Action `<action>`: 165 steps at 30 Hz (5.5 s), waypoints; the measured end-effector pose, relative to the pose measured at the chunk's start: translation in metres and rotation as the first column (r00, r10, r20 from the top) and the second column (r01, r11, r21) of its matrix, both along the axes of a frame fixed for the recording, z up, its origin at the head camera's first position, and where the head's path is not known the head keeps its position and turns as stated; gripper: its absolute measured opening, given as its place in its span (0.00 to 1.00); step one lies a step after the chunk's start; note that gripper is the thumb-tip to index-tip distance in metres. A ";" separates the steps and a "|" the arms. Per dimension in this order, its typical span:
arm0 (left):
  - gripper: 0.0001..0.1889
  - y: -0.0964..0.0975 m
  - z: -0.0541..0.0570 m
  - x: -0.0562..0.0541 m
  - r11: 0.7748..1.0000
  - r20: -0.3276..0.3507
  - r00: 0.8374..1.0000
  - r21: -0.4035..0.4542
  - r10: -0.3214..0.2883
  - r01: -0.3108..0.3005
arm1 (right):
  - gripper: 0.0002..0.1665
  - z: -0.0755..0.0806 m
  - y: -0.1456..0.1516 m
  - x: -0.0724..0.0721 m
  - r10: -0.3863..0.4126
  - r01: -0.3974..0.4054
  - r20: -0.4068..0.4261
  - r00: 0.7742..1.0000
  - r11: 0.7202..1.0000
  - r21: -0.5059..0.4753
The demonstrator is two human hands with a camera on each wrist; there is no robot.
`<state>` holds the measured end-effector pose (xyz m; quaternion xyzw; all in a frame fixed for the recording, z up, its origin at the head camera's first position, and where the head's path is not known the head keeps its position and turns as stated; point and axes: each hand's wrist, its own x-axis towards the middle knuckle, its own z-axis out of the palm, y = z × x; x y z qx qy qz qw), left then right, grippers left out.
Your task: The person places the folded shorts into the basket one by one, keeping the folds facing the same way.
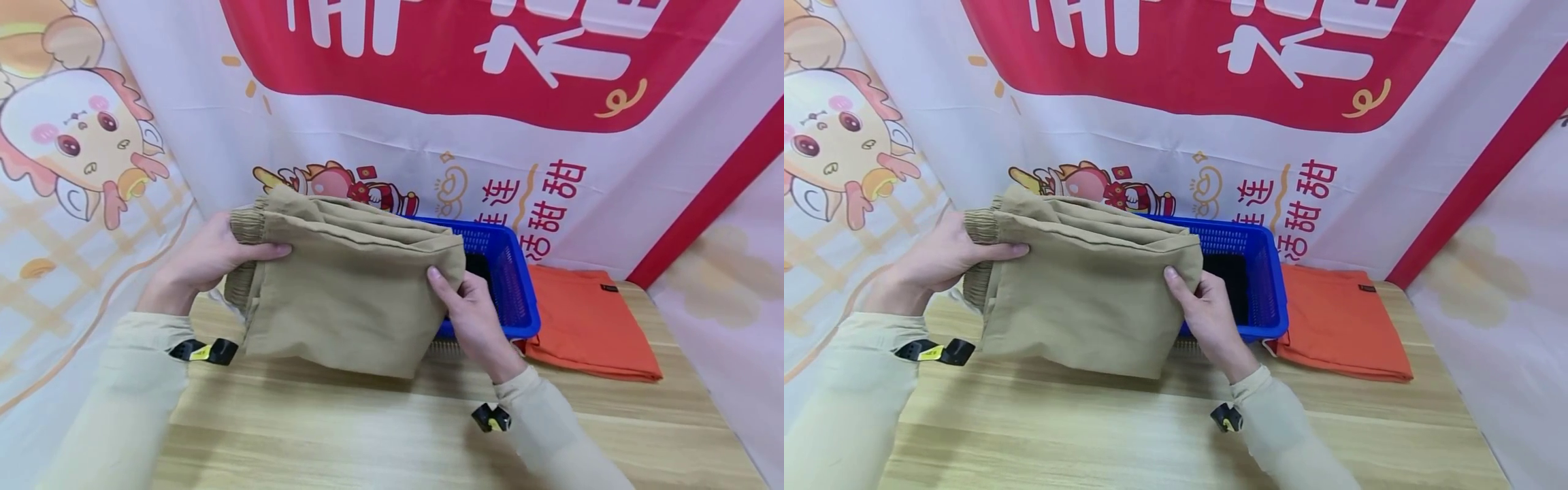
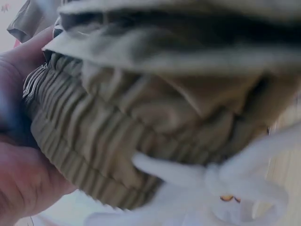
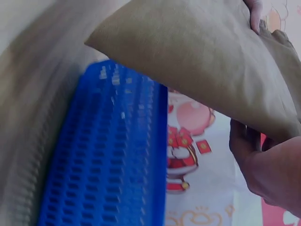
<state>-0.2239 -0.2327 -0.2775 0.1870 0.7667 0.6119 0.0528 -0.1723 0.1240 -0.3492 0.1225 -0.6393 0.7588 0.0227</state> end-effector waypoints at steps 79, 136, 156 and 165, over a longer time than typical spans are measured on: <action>0.34 0.165 -0.053 -0.095 0.921 0.300 0.903 -0.333 0.308 -0.204 | 0.31 0.019 0.135 -0.101 -0.097 -0.102 0.332 0.938 0.840 0.533; 0.70 0.180 -0.064 -0.091 0.032 0.140 0.934 -0.987 -0.328 0.159 | 0.64 -0.013 0.100 -0.113 0.235 -0.238 0.225 0.946 0.030 0.971; 0.66 0.174 -0.088 -0.081 -0.021 0.128 0.927 -0.991 -0.353 0.129 | 0.66 -0.047 0.100 -0.118 0.220 -0.355 0.341 0.914 0.023 0.935; 0.68 0.172 -0.126 -0.105 -0.050 0.129 0.938 -0.992 -0.321 0.119 | 0.64 -0.050 0.099 -0.116 0.239 -0.338 0.325 0.915 0.013 0.941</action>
